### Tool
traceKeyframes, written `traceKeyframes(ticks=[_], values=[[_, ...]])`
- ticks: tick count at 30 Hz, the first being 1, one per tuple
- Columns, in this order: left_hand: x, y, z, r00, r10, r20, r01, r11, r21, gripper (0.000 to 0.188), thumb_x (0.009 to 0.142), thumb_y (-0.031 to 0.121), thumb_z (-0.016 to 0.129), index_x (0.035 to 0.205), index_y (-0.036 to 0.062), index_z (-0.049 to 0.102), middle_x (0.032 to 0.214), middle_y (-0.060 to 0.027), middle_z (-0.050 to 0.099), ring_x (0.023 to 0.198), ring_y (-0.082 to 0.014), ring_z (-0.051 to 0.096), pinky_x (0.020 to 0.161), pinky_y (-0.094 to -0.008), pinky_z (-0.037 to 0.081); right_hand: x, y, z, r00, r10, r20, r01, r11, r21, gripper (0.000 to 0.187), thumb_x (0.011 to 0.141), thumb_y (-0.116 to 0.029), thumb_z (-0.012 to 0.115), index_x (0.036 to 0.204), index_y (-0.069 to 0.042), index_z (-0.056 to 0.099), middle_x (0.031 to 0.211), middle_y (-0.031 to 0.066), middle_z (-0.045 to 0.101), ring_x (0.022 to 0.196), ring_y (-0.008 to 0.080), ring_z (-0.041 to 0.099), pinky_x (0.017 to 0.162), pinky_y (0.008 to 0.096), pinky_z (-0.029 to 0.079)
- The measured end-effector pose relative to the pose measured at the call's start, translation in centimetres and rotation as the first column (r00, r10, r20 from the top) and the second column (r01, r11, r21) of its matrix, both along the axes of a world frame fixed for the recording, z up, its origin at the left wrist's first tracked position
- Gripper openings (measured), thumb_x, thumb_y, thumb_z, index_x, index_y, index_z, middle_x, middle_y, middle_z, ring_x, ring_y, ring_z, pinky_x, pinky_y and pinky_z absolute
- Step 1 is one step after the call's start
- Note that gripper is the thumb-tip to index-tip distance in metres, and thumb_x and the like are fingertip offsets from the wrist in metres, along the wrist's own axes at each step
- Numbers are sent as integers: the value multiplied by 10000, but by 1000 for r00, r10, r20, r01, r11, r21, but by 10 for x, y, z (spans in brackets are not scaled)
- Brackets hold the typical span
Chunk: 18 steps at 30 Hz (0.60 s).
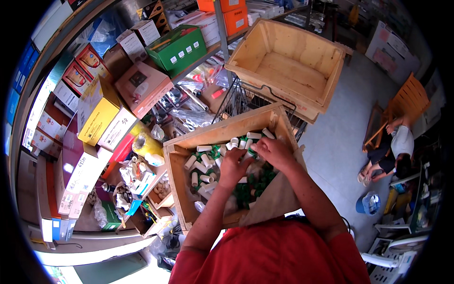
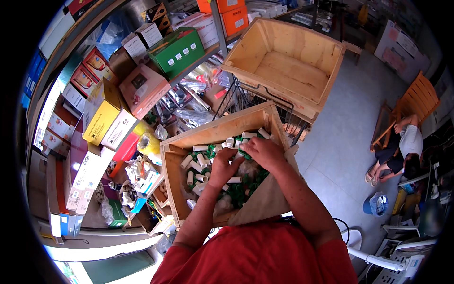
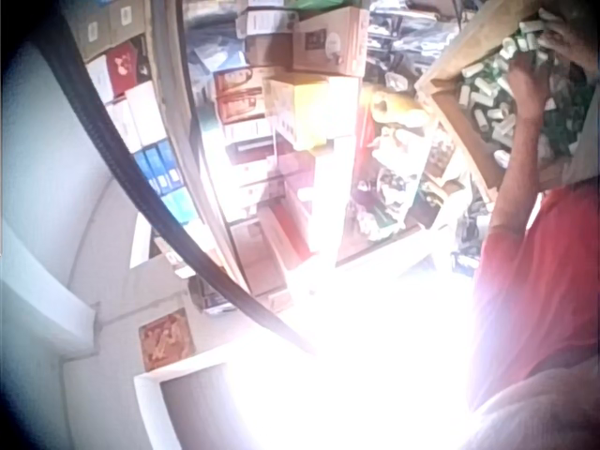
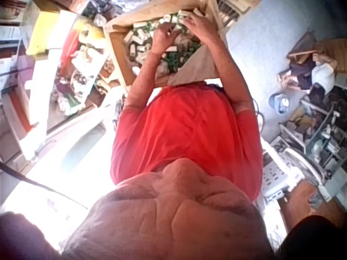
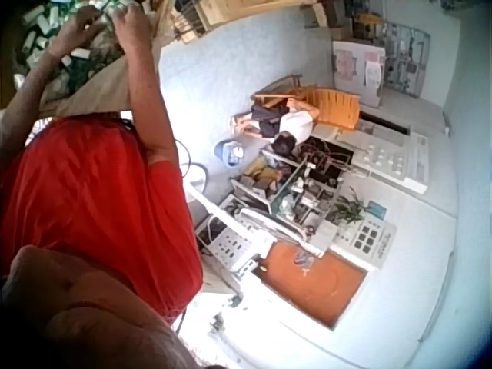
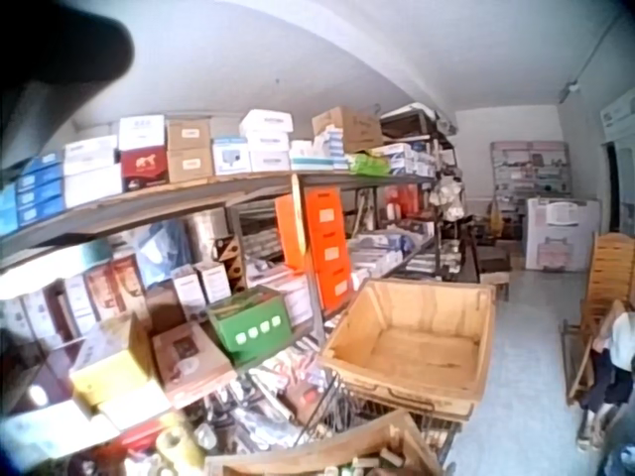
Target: The person repeatedly picks up white cylindrical tubes and green caps from a wooden crate. They fit the green caps onto the white tubes by hand and place the assembled units back into the crate. The task involves continuous one-at-a-time handling of the components within the crate.
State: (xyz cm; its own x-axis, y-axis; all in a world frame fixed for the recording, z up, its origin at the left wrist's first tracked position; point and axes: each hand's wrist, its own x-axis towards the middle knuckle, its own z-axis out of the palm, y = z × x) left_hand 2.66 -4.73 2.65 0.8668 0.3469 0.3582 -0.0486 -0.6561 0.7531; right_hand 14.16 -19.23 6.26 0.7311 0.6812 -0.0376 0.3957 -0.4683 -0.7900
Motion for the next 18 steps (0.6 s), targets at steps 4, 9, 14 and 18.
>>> traceKeyframes(ticks=[4,9,14,18], values=[[2,3,-9,1000,9,-16,-11,986,-167,290,706,141,784,935,4,669,785,-136,613,698,-298,586,641,-377,473,-4,3,-3,998,26,-65,-4,948,319,296,868,-279,670,1049,-49,621,810,97,657,737,248,654,685,356,508],[2,3,-8,999,-33,-40,25,981,-193,287,705,134,780,938,6,669,791,-136,612,729,-304,589,664,-381,472,1,-1,-12,991,127,34,-132,952,276,229,849,-186,673,1023,-39,644,876,124,650,784,253,655,722,345,510],[0,2,-5,1000,-21,-10,20,999,-32,283,695,125,769,940,20,673,823,-135,607,804,-330,588,703,-406,471,-1,-1,-8,992,127,-26,-119,972,205,211,832,-188,683,961,-24,651,874,137,651,796,262,659,718,353,508],[1,0,1,1000,-7,22,5,998,70,271,693,80,788,918,-4,662,770,-116,608,717,-263,594,644,-347,472,1,-1,-10,993,106,-53,-96,981,170,235,825,-221,697,938,-22,645,855,138,661,791,261,662,705,354,508]])
